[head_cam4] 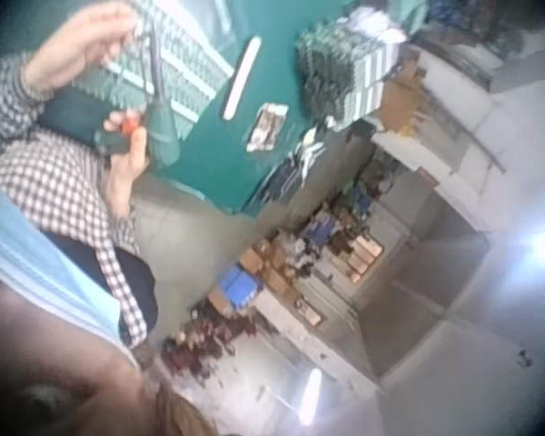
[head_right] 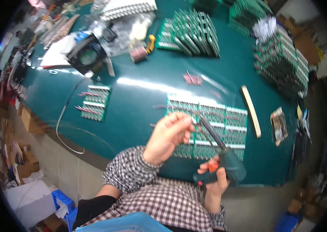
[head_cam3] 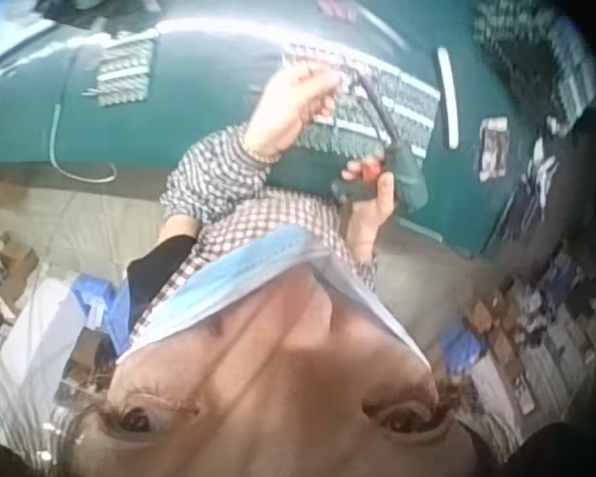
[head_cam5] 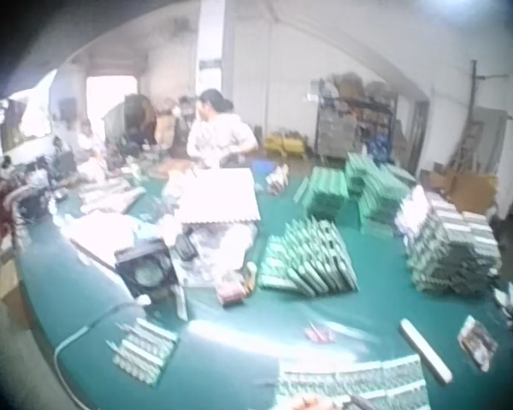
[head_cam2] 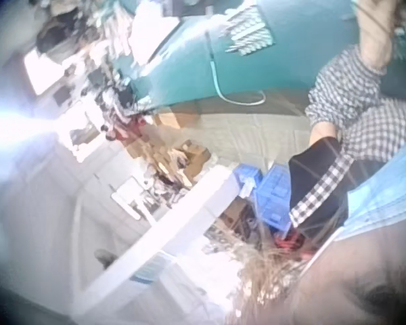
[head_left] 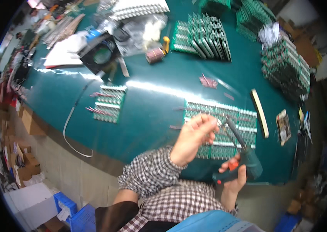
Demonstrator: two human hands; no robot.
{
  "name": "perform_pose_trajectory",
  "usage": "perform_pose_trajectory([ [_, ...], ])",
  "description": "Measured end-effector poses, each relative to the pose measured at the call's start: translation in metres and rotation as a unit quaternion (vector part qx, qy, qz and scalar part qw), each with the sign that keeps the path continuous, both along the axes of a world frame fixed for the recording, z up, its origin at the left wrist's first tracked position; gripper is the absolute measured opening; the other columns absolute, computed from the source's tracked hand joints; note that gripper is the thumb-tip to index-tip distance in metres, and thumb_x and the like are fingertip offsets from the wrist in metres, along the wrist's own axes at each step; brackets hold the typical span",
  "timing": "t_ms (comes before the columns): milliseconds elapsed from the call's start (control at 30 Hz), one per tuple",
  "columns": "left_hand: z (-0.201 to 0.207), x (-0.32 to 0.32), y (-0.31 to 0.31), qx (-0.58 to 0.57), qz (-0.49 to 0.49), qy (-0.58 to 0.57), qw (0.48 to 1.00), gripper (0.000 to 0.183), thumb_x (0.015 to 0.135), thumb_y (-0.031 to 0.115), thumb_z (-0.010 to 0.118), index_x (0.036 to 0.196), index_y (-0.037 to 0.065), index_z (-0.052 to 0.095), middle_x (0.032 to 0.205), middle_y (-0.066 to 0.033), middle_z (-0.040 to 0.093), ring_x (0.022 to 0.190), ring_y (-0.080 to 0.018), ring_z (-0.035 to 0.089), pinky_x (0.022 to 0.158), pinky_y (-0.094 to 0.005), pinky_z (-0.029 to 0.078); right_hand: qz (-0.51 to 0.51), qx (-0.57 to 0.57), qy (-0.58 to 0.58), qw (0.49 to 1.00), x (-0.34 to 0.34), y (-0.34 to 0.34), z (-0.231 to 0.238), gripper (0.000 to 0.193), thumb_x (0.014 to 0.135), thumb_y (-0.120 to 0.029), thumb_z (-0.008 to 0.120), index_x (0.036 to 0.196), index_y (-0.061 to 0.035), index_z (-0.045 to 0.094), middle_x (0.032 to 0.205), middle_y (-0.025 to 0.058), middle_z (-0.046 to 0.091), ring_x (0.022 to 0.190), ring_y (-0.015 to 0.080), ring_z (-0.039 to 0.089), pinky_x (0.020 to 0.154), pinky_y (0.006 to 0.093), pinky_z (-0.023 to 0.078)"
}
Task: The person solders red and white wires onto green circuit boards using a soldering iron. They pick up wires, position them on the board, and apply the soldering iron to secure the connections. The person handles multiple boards and wires throughout the task.
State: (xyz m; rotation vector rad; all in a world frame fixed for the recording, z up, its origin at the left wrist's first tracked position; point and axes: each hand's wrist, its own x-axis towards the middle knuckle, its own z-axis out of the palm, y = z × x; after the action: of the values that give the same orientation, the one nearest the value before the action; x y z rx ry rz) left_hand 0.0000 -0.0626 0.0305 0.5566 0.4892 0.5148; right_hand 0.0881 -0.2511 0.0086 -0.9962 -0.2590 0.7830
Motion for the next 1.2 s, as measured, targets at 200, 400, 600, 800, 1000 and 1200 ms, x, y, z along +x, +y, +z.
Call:
perform_pose_trajectory([
  [200, 0.001, -0.014, 0.006, 0.064, 0.018, 0.019, 0.998, 0.017, 0.090, 0.016, 0.054, 0.102, 0.003, 0.054, 0.087, -0.0033, 0.059, 0.071, -0.0072, 0.054, 0.065, -0.0206, 0.046, -0.061, 0.028, 0.011, 0.998, 0.021, 0.004, 0.005, 0.042, 0.088, -0.036, 0.053, 0.109, -0.0008, 0.046, 0.085, 0.0075, 0.058, 0.068, 0.0190, 0.062, 0.052, 0.0306, 0.057],
  [400, -0.002, -0.027, 0.011, 0.187, 0.058, 0.040, 0.980, 0.016, 0.088, 0.009, 0.056, 0.102, 0.001, 0.054, 0.090, -0.0042, 0.060, 0.077, -0.0077, 0.055, 0.069, -0.0212, 0.046, -0.156, -0.013, -0.002, 0.988, 0.049, -0.012, 0.006, 0.039, 0.088, -0.041, 0.054, 0.105, -0.0070, 0.048, 0.081, 0.0010, 0.055, 0.063, 0.0116, 0.057, 0.048, 0.0232, 0.051],
  [600, -0.017, -0.032, 0.025, 0.263, 0.082, 0.096, 0.956, 0.017, 0.088, 0.007, 0.056, 0.103, 0.000, 0.054, 0.094, -0.0037, 0.060, 0.088, -0.0086, 0.057, 0.073, -0.0219, 0.047, -0.188, 0.029, 0.057, 0.980, 0.076, -0.037, -0.005, 0.034, 0.088, -0.039, 0.054, 0.104, -0.0090, 0.048, 0.082, -0.0012, 0.055, 0.064, 0.0100, 0.056, 0.050, 0.0209, 0.051],
  [800, -0.023, -0.030, 0.030, 0.308, 0.074, 0.149, 0.937, 0.017, 0.087, 0.008, 0.058, 0.101, 0.000, 0.055, 0.095, -0.0027, 0.060, 0.085, -0.0054, 0.054, 0.077, -0.0200, 0.044, -0.201, 0.091, 0.079, 0.972, 0.093, -0.056, -0.015, 0.034, 0.087, -0.037, 0.056, 0.104, -0.0076, 0.048, 0.083, 0.0008, 0.055, 0.067, 0.0120, 0.058, 0.054, 0.0233, 0.054],
  [1000, -0.031, -0.026, 0.029, 0.330, 0.086, 0.182, 0.922, 0.017, 0.086, 0.008, 0.059, 0.100, 0.000, 0.055, 0.094, -0.0025, 0.060, 0.082, -0.0052, 0.054, 0.075, -0.0200, 0.044, -0.172, 0.152, 0.090, 0.969, 0.104, -0.066, -0.028, 0.035, 0.089, -0.035, 0.055, 0.106, -0.0060, 0.045, 0.085, 0.0030, 0.053, 0.070, 0.0144, 0.058, 0.059, 0.0252, 0.056],
  [1200, -0.037, -0.023, 0.027, 0.321, 0.072, 0.194, 0.924, 0.016, 0.086, 0.007, 0.059, 0.099, 0.000, 0.055, 0.093, -0.0021, 0.060, 0.082, -0.0054, 0.055, 0.075, -0.0201, 0.045, -0.162, 0.163, 0.083, 0.970, 0.104, -0.066, -0.032, 0.035, 0.089, -0.034, 0.055, 0.106, -0.0056, 0.043, 0.084, 0.0034, 0.052, 0.071, 0.0141, 0.057, 0.060, 0.0251, 0.055],
])
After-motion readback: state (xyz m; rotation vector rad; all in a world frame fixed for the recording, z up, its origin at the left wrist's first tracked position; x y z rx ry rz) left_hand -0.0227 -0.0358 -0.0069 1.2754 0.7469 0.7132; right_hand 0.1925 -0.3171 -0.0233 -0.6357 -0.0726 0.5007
